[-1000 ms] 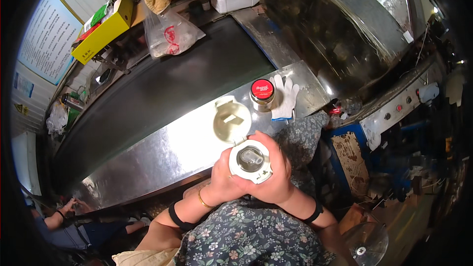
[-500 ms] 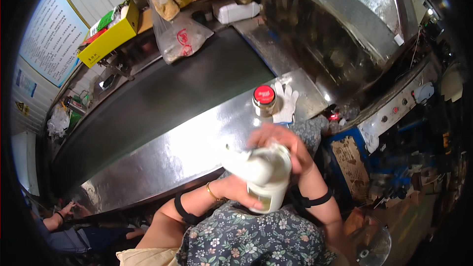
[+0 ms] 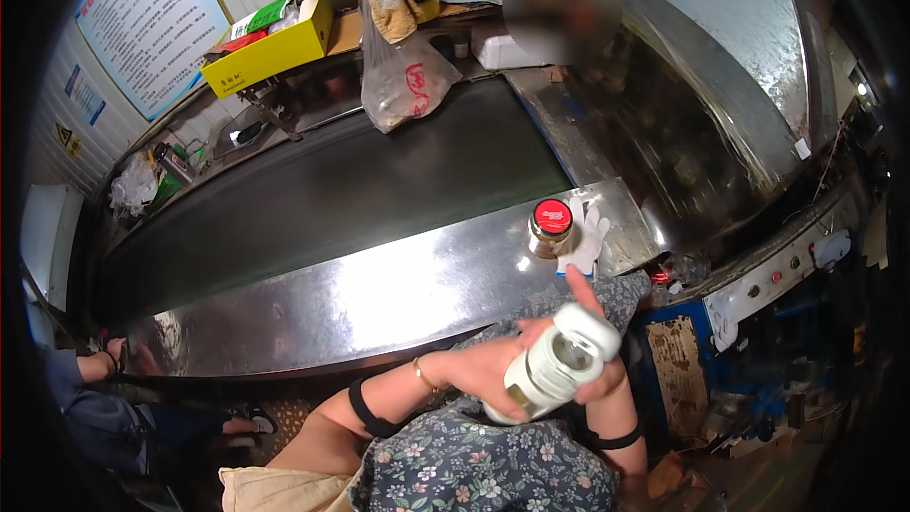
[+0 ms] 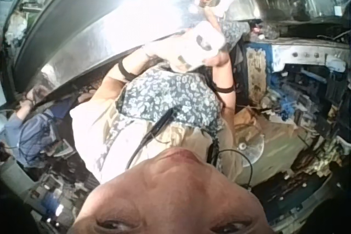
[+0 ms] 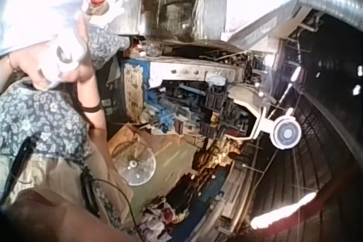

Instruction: Manually assembling shoe components and operating a heat-setting or pressing machine in a factory setting.

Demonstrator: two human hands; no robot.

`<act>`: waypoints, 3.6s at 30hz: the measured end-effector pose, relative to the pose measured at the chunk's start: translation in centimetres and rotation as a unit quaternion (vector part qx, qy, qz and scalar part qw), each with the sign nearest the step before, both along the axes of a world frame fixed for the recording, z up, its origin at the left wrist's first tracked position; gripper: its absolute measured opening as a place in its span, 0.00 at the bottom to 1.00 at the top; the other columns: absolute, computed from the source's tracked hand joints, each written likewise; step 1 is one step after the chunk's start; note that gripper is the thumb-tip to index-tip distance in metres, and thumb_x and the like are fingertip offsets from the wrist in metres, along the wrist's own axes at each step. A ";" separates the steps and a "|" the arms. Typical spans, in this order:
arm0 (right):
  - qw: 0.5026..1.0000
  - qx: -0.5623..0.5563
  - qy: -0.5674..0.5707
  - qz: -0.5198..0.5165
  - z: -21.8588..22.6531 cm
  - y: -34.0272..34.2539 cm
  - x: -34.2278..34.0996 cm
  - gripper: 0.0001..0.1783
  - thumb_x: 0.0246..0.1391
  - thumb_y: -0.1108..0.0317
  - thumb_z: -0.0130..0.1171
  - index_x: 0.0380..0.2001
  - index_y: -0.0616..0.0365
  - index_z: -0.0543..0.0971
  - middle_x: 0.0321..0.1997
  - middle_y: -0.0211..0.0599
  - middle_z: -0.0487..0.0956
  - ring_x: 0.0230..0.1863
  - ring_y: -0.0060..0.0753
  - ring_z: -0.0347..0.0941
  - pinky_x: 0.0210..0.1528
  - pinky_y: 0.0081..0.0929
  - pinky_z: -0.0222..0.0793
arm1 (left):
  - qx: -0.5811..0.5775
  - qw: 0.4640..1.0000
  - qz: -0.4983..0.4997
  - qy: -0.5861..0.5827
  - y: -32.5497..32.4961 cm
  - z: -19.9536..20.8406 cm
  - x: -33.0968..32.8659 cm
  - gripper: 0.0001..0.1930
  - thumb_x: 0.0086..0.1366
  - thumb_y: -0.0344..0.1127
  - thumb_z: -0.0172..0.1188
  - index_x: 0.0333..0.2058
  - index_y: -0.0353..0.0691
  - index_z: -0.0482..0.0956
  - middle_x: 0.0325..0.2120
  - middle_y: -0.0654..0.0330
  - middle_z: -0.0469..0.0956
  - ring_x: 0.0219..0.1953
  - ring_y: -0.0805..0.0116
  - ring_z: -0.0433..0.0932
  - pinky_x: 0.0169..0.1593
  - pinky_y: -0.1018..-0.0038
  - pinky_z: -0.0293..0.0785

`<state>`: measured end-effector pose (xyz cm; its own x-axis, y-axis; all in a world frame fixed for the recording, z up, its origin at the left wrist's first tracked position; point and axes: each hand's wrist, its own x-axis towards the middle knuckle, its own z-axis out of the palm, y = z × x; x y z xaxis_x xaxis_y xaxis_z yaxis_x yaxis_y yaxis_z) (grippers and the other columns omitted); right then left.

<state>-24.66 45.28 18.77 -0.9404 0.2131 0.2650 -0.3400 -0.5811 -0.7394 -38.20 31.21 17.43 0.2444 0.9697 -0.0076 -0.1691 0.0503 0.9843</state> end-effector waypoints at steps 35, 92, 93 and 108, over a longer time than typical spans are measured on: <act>0.904 -0.170 -0.240 -0.311 -11.4 13.9 5.4 0.24 0.63 0.61 0.56 0.60 0.56 0.69 0.54 0.44 0.77 0.50 0.43 0.77 0.55 0.41 0.72 | -0.030 0.732 0.438 0.521 -5.0 -3.8 -14.7 0.37 0.42 0.38 0.76 0.53 0.38 0.73 0.46 0.53 0.79 0.48 0.54 0.77 0.54 0.63 0.72; 0.936 -0.129 -0.215 -0.247 -10.3 3.8 4.8 0.56 0.41 0.71 0.73 0.70 0.65 0.53 0.68 0.45 0.65 0.65 0.44 0.66 0.69 0.42 0.60 | -0.026 0.802 0.567 0.187 -1.6 -16.1 -8.1 0.46 0.49 0.34 0.76 0.64 0.33 0.59 0.58 0.52 0.69 0.62 0.61 0.67 0.65 0.67 0.62; 0.936 -0.135 -0.232 -0.230 -10.0 3.3 4.9 0.53 0.39 0.72 0.74 0.68 0.64 0.57 0.67 0.43 0.66 0.63 0.41 0.68 0.67 0.40 0.62 | -0.026 0.801 0.568 0.185 -2.6 -15.0 -7.4 0.46 0.49 0.34 0.76 0.64 0.33 0.59 0.58 0.52 0.69 0.62 0.61 0.67 0.65 0.67 0.62; 0.846 0.498 -0.182 -0.052 -2.1 -1.2 -4.9 0.45 0.60 0.43 0.56 0.66 0.69 0.58 0.48 0.55 0.79 0.45 0.46 0.78 0.51 0.39 0.72 | -0.093 0.815 0.350 -0.453 -7.0 -4.9 -2.1 0.31 0.63 0.44 0.63 0.61 0.36 0.65 0.58 0.49 0.71 0.58 0.53 0.74 0.63 0.60 0.71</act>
